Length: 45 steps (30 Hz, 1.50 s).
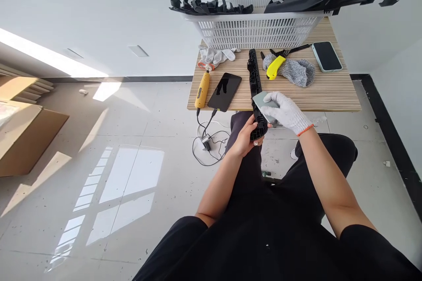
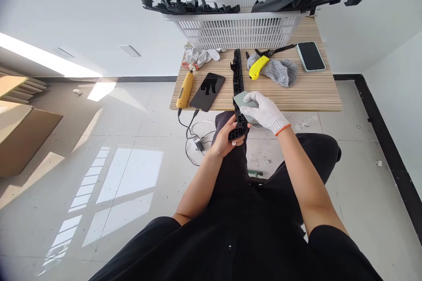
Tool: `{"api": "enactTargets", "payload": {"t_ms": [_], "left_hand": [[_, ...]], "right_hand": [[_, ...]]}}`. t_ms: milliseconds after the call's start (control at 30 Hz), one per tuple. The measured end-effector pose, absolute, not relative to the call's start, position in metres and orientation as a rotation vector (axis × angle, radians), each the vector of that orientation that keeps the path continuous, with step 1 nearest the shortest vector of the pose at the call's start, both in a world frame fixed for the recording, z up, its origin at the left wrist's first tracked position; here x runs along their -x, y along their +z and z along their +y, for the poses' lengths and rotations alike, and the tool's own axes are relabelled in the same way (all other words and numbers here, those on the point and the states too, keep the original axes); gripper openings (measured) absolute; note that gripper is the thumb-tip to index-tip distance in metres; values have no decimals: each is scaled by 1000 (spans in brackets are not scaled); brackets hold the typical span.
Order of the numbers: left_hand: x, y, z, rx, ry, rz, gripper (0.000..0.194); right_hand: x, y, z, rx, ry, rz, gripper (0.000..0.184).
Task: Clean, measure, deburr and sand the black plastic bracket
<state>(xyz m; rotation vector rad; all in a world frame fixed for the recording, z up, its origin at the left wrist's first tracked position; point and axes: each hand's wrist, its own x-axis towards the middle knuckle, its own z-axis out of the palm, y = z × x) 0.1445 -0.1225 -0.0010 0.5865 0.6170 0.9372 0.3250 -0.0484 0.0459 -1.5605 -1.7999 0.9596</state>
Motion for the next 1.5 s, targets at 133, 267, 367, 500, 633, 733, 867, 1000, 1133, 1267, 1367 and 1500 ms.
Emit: {"api": "enactTargets", "payload": {"t_ms": [133,267,367,500,633,733,867,1000,1133,1267,1367,1500], "left_hand": [[-146,0,-122,-602,933,607,45],[-145,-2,-122,-573,935,610,45],[-144,-3,-122,-590,928,605,46],[-144,-4,-121,-599,929,582,44],[-144,-3,-121,-611,923,590,44],[-144,-2,-121,-612,917,574,42],[-145,0,-121,-603,929,591,37],[-146,0,-122,-605,927,601,41],[-145,0,-122,-599,934,615,44],[-145,-1,-122,-599,934,602,42],[-146,-2,-121,-602,934,598,39],[-146,-4,-121,-604,919,595,45]], "right_hand": [[-328,50,-52,1798,655,-1655,34],[-329,49,-56,1681,978,-1732,35],[-332,50,-62,1793,712,-1677,35],[-336,50,-68,1718,829,-1687,35],[-336,41,-69,1718,694,-1586,33],[-332,34,-68,1613,911,-1500,34],[-323,35,-67,1523,946,-1574,23],[-314,42,-62,1552,671,-1478,26],[-311,37,-51,1673,622,-1475,26],[-310,30,-51,1684,794,-1334,28],[-305,35,-63,1549,1039,-1420,27],[-298,49,-76,1560,774,-1437,32]]}}
